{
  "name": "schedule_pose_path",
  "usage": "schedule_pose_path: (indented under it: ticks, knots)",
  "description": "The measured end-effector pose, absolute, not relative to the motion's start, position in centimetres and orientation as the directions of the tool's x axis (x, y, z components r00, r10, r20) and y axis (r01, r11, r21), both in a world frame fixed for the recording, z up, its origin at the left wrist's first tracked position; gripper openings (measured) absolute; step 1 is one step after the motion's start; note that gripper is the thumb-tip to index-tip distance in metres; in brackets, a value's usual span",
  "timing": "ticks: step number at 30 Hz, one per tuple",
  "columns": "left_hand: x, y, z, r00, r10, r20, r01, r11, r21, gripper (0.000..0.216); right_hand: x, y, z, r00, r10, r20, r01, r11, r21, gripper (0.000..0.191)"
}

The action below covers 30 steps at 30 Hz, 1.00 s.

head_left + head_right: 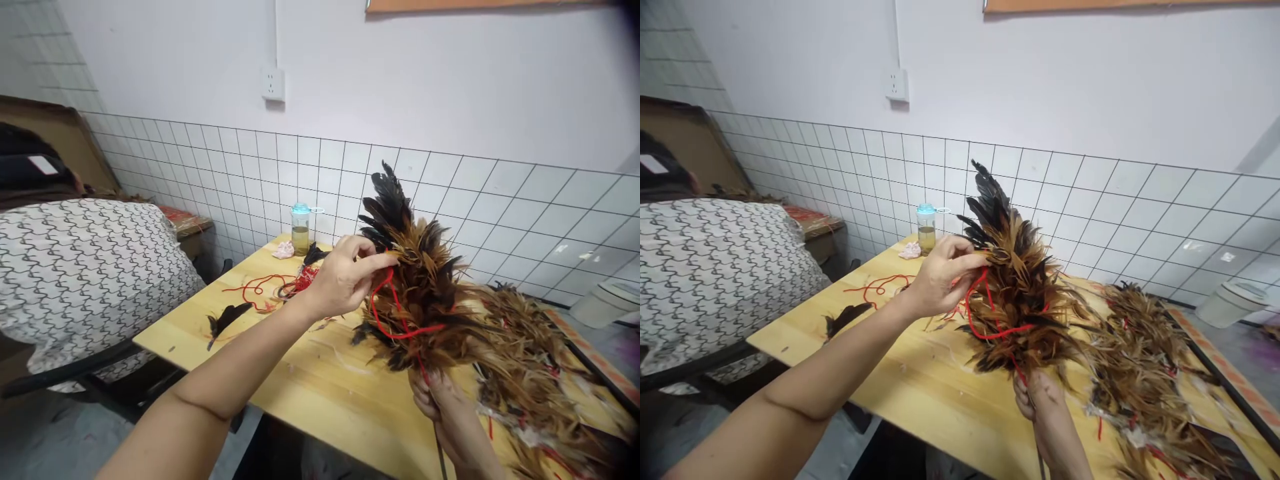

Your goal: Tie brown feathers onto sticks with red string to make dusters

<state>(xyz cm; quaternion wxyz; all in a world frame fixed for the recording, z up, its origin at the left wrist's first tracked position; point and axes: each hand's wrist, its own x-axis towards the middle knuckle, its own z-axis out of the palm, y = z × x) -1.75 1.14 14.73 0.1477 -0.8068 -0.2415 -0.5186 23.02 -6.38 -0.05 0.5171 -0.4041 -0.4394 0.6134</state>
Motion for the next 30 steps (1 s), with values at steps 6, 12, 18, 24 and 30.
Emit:
schedule_pose_path:
  ticks: [6, 12, 18, 24, 30]
  knots:
    - [-3.1, 2.6, 14.9, 0.437, 0.219, 0.872, 0.535, -0.843, -0.057, 0.015, 23.3, -6.7, 0.7, -0.156, 0.987, -0.039, -0.3, -0.085, -0.95, 0.047]
    - [-5.1, 3.3, 14.3, 0.381, 0.273, 0.883, 0.55, -0.835, 0.021, 0.012, 23.1, -6.8, 2.2, -0.192, 0.98, -0.057, -0.37, -0.126, -0.92, 0.048]
    - [-5.3, 3.4, 11.9, 0.433, 0.314, 0.845, 0.49, -0.869, 0.072, 0.018, 23.2, -6.6, 2.8, -0.261, 0.96, -0.102, -0.39, -0.202, -0.899, 0.05]
    - [-5.1, 2.8, 9.1, 0.386, 0.461, 0.799, 0.448, -0.851, 0.275, 0.019, 23.2, -6.2, 3.9, -0.283, 0.955, -0.092, -0.489, -0.226, -0.843, 0.044]
    - [-4.6, 2.3, 8.6, 0.281, 0.629, 0.725, 0.378, -0.767, 0.519, 0.018, 22.4, -6.0, 3.8, -0.321, 0.941, -0.103, -0.495, -0.26, -0.829, 0.045]
